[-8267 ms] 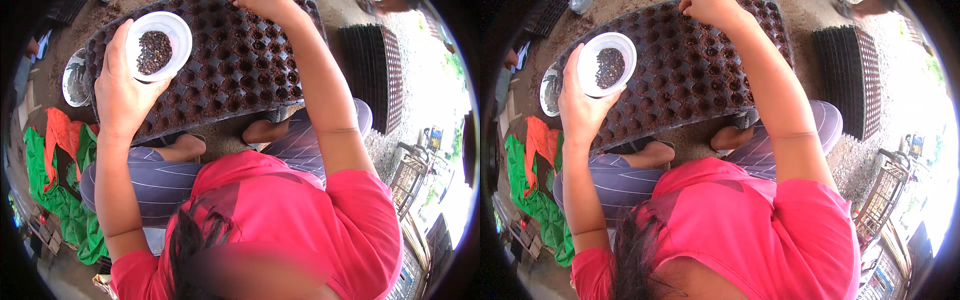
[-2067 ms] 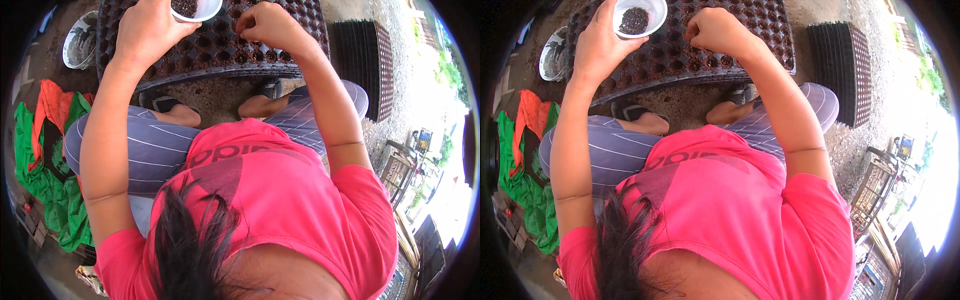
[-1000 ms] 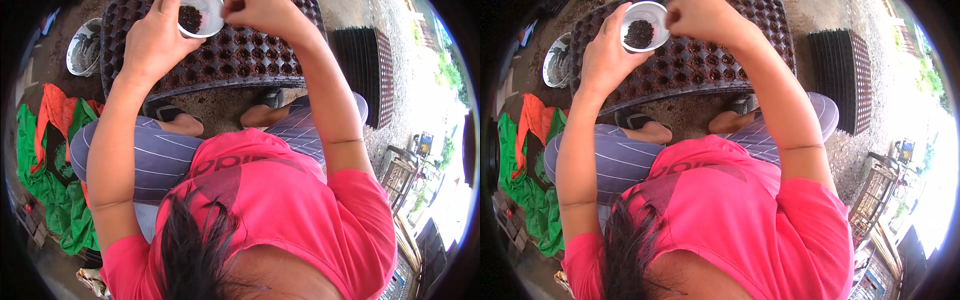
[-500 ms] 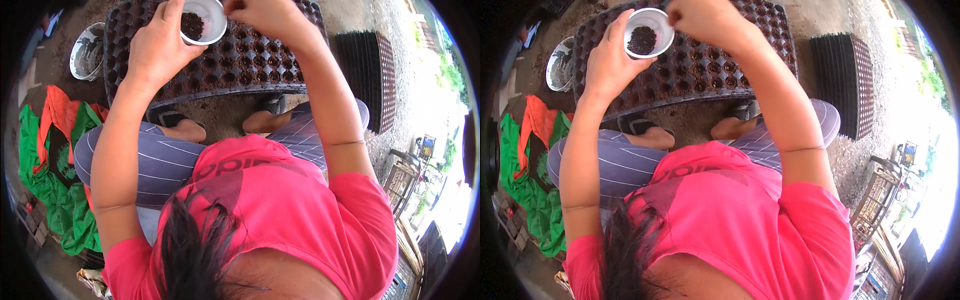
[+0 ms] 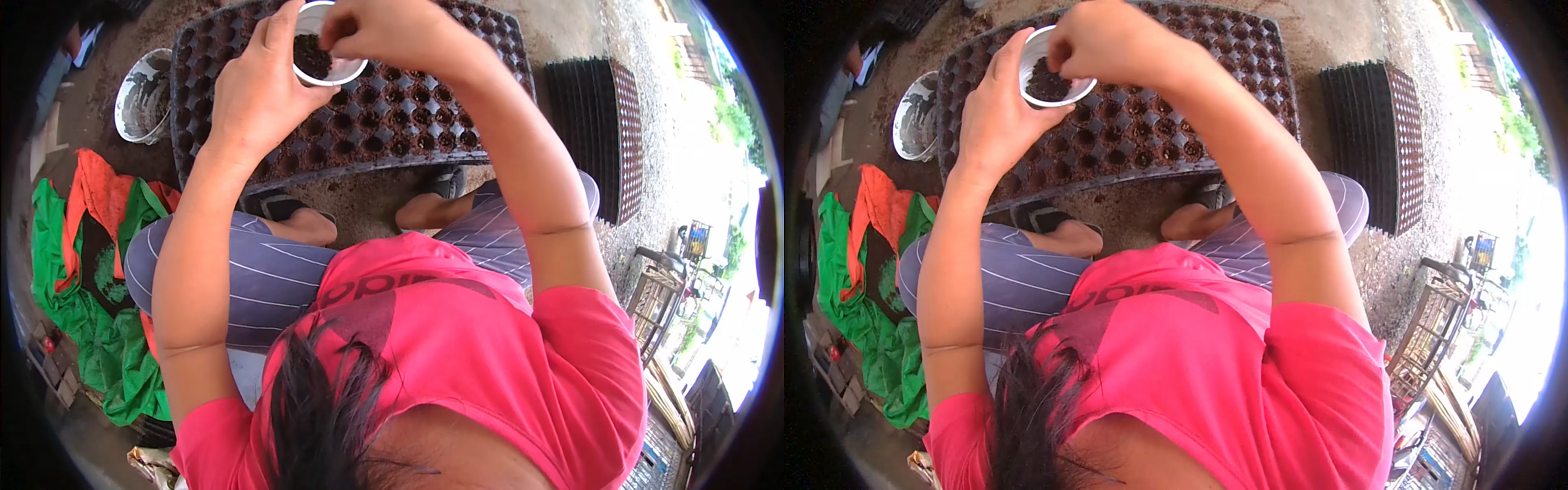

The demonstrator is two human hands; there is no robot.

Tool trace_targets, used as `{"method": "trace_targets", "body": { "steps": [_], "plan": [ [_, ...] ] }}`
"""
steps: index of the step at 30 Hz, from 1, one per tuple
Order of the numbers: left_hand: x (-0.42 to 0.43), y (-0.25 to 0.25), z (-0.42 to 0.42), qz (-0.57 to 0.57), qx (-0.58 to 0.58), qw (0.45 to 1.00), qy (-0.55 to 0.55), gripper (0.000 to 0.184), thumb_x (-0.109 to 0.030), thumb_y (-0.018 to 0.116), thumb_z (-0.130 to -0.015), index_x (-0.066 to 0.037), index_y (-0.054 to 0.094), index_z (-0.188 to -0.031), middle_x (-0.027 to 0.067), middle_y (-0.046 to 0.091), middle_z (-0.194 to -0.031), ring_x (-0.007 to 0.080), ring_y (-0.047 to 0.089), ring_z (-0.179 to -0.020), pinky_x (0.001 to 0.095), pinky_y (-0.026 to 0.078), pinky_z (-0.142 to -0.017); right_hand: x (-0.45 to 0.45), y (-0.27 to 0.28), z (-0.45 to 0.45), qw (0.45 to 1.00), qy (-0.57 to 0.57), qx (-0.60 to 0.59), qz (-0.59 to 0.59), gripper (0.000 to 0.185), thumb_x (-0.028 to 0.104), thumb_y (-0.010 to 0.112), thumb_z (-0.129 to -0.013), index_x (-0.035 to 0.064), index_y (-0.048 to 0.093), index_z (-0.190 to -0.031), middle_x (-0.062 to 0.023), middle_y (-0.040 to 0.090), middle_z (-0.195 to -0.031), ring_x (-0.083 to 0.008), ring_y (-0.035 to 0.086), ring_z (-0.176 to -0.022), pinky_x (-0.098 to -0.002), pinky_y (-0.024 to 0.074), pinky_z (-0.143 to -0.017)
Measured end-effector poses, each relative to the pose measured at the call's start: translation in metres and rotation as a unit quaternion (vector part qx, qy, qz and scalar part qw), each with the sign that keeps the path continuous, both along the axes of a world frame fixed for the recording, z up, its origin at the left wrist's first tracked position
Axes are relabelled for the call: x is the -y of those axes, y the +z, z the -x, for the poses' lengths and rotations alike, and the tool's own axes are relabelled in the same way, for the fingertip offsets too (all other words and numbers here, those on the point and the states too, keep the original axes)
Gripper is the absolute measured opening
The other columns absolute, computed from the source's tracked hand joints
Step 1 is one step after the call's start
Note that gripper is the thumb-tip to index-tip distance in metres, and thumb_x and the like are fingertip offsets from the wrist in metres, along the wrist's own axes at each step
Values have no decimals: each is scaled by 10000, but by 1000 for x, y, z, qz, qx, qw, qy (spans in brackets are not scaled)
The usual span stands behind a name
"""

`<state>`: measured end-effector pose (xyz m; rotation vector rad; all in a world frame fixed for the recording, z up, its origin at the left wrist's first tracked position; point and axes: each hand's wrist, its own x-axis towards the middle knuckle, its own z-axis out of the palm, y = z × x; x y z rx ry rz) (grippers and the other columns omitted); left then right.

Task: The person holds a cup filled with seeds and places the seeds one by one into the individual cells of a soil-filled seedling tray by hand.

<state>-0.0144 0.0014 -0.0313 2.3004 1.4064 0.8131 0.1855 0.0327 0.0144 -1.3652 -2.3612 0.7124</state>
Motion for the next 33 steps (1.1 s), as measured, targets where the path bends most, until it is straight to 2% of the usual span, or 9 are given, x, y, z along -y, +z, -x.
{"method": "trace_targets", "body": {
  "steps": [1, 3, 8, 12, 14, 27, 29, 32, 33],
  "plan": [
    [-1, -1, 2, -19, -2, 1000, 0, 979, -246, 938, -671, -127, 424, -1496, 177, 629, -1374, 391, 654, -1199, 474, 561, -976, 5, 17, -10, 1000, -7, -11, -6, 192, 134, 698, -739, 43, 793, -880, -189, 744, -824, -347, 737, -769, -427, 588, -731],
    [-4, 1, 9, -14, -9, 1000, 4, 976, -241, 939, -673, -132, 425, -1495, 171, 624, -1383, 386, 658, -1192, 473, 562, -976, 4, -17, -42, 997, -30, -28, 71, 152, 162, 717, -749, 83, 792, -855, -141, 738, -736, -294, 737, -670, -398, 587, -654],
    [-6, 0, 14, -35, -3, 999, 8, 964, -242, 941, -681, -130, 431, -1492, 168, 624, -1383, 377, 657, -1202, 465, 558, -985, 15, -45, -65, 993, -45, 96, 58, 242, 93, 704, -774, 44, 797, -991, -116, 757, -777, -196, 737, -688, -327, 586, -660],
    [-7, -1, 14, -44, -6, 999, 9, 958, -242, 941, -681, -123, 439, -1489, 168, 623, -1382, 375, 657, -1202, 461, 555, -991, 12, -45, -63, 985, -78, 100, 119, 245, 84, 695, -775, 36, 794, -993, -120, 759, -785, -196, 739, -694, -313, 587, -666],
    [-7, -1, 14, -43, -5, 999, 5, 958, -240, 940, -679, -118, 441, -1487, 169, 622, -1383, 376, 657, -1202, 461, 554, -992, 10, -39, -60, 981, -83, 126, 120, 260, 56, 680, -754, 88, 806, -980, -125, 766, -830, -263, 752, -780, -376, 599, -771],
    [-8, 2, 12, -8, -10, 1000, 11, 967, -233, 938, -678, -107, 436, -1496, 179, 617, -1388, 373, 653, -1212, 460, 550, -998, -20, -43, -59, 986, -87, 132, 62, 263, 57, 673, -788, 74, 796, -1020, -132, 775, -850, -241, 767, -824, -376, 598, -808],
    [-8, 0, 13, -3, -11, 1000, 12, 970, -232, 937, -680, -108, 433, -1498, 180, 610, -1398, 373, 649, -1218, 460, 547, -1003, -28, -38, -58, 987, -103, 87, 92, 191, 132, 709, -725, 42, 792, -872, -195, 747, -844, -350, 740, -795, -432, 588, -753],
    [-10, -3, 14, 7, -17, 1000, 12, 988, -242, 938, -683, -116, 416, -1512, 183, 596, -1417, 372, 642, -1232, 459, 541, -1013, -36, -56, -63, 993, -28, 110, 12, 187, 128, 718, -725, 47, 796, -875, -199, 750, -848, -343, 747, -810, -429, 590, -778],
    [-10, -4, 14, 13, -22, 1000, 13, 1003, -252, 939, -684, -122, 403, -1522, 185, 590, -1427, 371, 639, -1240, 458, 539, -1019, -29, -48, -61, 992, -49, 100, 53, 209, 136, 721, -732, 61, 804, -909, -190, 752, -821, -330, 755, -814, -419, 594, -780]
  ]
}}
